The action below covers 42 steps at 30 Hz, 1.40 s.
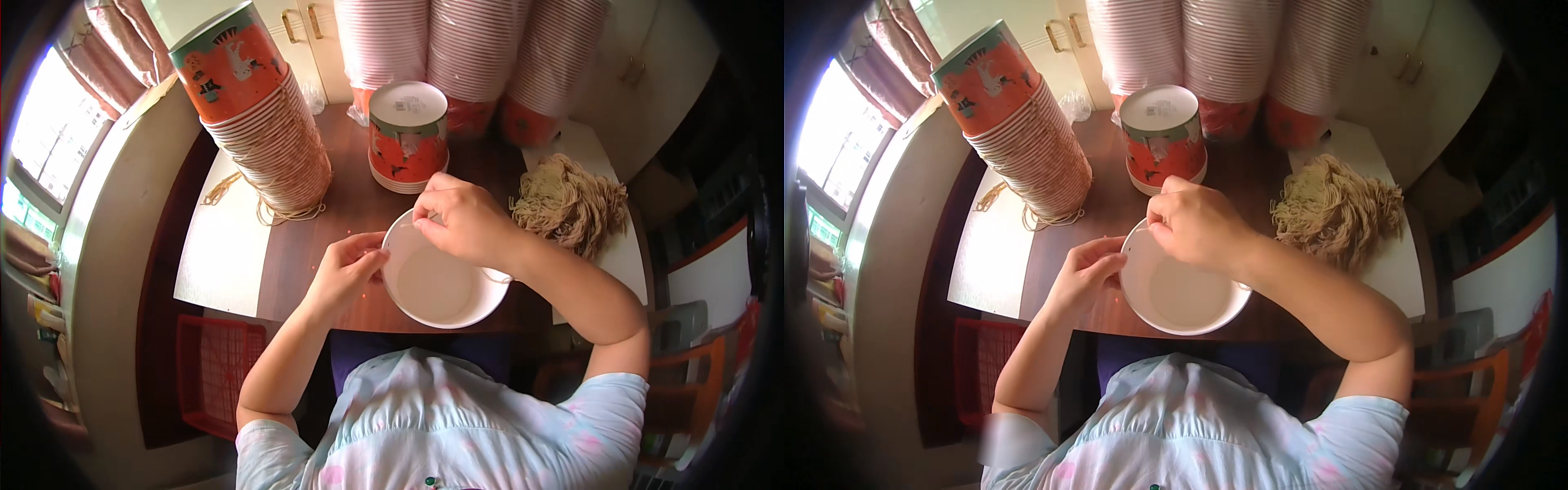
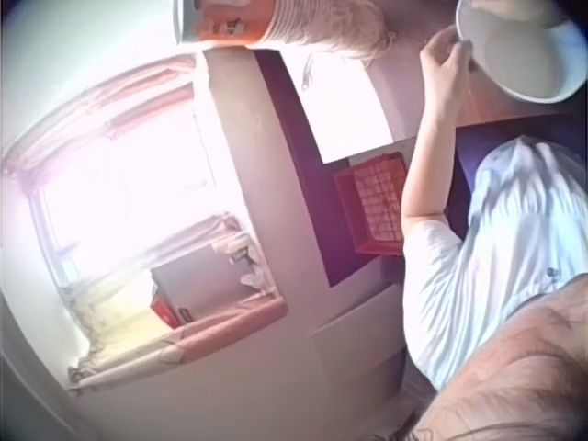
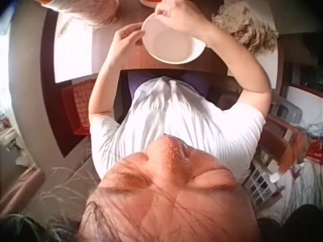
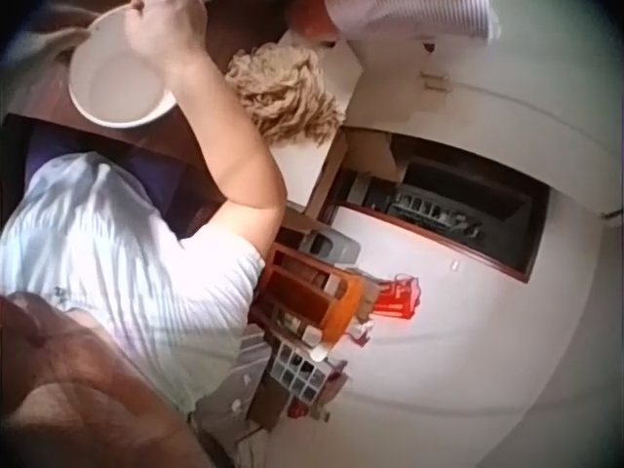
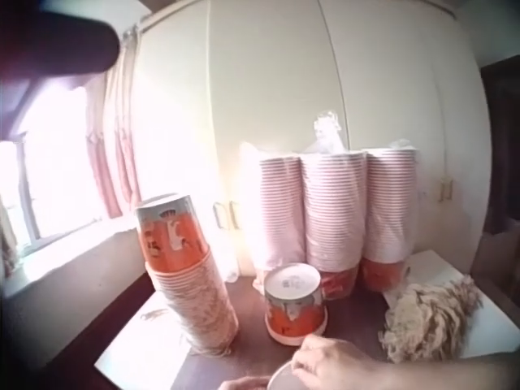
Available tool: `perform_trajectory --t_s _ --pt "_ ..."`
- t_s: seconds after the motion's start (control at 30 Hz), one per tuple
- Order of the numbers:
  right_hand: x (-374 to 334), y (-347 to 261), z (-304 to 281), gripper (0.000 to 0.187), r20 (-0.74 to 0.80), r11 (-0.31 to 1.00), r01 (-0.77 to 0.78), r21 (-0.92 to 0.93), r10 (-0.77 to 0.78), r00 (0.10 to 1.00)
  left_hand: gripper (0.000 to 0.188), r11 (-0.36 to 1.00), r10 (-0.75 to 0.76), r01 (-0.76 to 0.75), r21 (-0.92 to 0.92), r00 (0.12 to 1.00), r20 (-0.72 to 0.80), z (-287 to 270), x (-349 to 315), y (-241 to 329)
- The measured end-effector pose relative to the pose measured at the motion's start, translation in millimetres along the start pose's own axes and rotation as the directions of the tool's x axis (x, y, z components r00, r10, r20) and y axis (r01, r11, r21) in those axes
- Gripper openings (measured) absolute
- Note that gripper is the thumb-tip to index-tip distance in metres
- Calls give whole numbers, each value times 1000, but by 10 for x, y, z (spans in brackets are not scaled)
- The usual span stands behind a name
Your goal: Attaching rope handles to paper buckets by threading them through pre-punched holes.
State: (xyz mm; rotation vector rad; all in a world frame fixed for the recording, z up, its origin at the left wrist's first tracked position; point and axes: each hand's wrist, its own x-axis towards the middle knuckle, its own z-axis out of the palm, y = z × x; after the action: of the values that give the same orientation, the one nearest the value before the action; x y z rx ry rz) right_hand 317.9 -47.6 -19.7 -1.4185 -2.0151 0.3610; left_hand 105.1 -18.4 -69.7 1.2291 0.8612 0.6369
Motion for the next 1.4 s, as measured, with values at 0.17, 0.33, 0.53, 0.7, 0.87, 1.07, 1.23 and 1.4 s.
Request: perform_trajectory --t_s 0.17,0.33,0.53,0.7,0.87,1.07,1.23,1.4 --pt "-105 -37 131 13 295 931 -317 181 256 921 26 995 36 -35 -94 999 14 -72 -56 -84" --pt "-111 -38 257 12 291 910 -370 186 308 906 24 991 106 -103 84 994 -23 -71 -31 -129" --pt "-85 -5 351 12 214 934 -290 210 246 945 22 981 134 -130 143 991 -23 -77 -39 -93" --pt "-71 -40 365 11 241 914 -347 209 296 924 23 974 141 -134 181 990 -28 -93 -26 -116" --pt "-79 -46 358 11 229 926 -332 178 289 929 24 943 214 -206 262 977 -3 -106 -8 -112" --pt "-77 -32 386 10 200 944 -278 180 242 950 25 927 240 -228 299 971 -4 -111 3 -129" --pt "-78 -43 366 11 210 939 -299 167 263 942 25 930 227 -216 297 974 -3 -117 0 -123" --pt "-65 -77 350 10 227 909 -340 242 288 930 25 922 228 -217 320 974 2 -124 6 -133"
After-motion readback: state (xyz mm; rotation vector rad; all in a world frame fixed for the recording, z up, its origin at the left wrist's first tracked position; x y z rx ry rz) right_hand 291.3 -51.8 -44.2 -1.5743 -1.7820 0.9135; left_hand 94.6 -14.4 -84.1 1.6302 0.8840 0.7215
